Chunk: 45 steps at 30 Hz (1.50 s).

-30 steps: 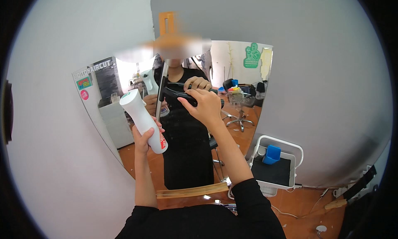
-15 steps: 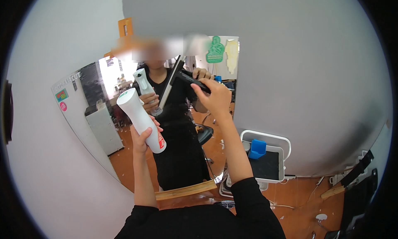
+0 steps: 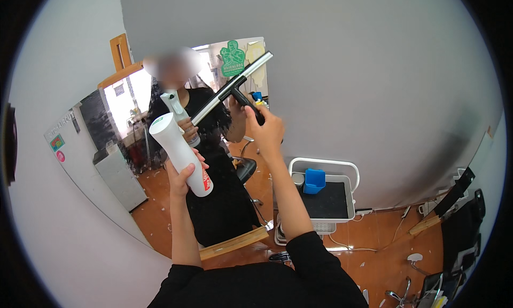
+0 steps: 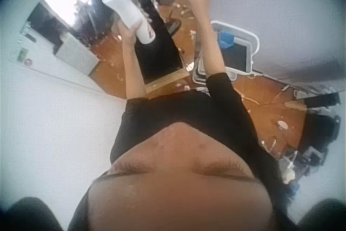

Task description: The person cleans a large wall-mounted mirror in a salon. They spray a cleaning solution onto the glass surface and wipe it with a squeegee, repeating the process across different sections of the mirror.

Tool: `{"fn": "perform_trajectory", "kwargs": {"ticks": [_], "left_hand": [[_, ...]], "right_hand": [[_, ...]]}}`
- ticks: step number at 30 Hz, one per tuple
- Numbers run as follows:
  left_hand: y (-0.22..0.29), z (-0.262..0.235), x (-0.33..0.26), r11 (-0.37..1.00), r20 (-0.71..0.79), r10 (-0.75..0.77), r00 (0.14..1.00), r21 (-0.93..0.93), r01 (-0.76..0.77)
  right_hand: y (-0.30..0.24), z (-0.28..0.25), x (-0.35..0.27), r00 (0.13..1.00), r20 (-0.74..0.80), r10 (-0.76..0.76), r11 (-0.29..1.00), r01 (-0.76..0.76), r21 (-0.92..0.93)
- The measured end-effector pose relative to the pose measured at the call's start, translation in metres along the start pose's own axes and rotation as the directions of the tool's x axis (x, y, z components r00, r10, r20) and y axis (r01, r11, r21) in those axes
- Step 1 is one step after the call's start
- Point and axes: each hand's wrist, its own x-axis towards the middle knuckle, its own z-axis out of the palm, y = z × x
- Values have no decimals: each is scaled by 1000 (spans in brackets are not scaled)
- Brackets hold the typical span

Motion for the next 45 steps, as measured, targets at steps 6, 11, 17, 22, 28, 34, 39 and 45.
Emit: {"fn": "perform_trajectory", "kwargs": {"ticks": [6, 11, 17, 22, 28, 34, 39, 45], "left_hand": [[1, -2, -4, 999, 42, 3, 999, -51, -1], [4, -1, -5, 999, 49, -3, 999, -45, 5], [9, -4, -9, 998, 65, -7, 998, -69, 11], [10, -14, -14, 996, 89, 11, 996, -87, -4], [19, -31, -19, 995, 94, 0, 996, -98, 9], [31, -58, -25, 996, 115, -12, 993, -89, 23], [39, -84, -32, 993, 130, -35, 991, -103, 49], [56, -116, -45, 996, 108, -41, 993, -78, 49]], "right_hand": [[20, 20, -48, 982, 103, 156, 956, -176, 235], [10, 24, -83, 762, 538, 360, 550, -639, 537], [-29, 22, -66, 735, 657, 167, 5, -667, 745], [-38, 28, -22, 824, 550, 136, -300, -495, 816], [-44, 42, 0, 859, 465, 217, -337, -381, 861], [-52, 69, -2, 888, 355, 293, -346, -248, 905], [-66, 95, -20, 892, 337, 301, -318, -239, 917], [-97, 128, -51, 882, 392, 261, -347, -293, 891]]}}
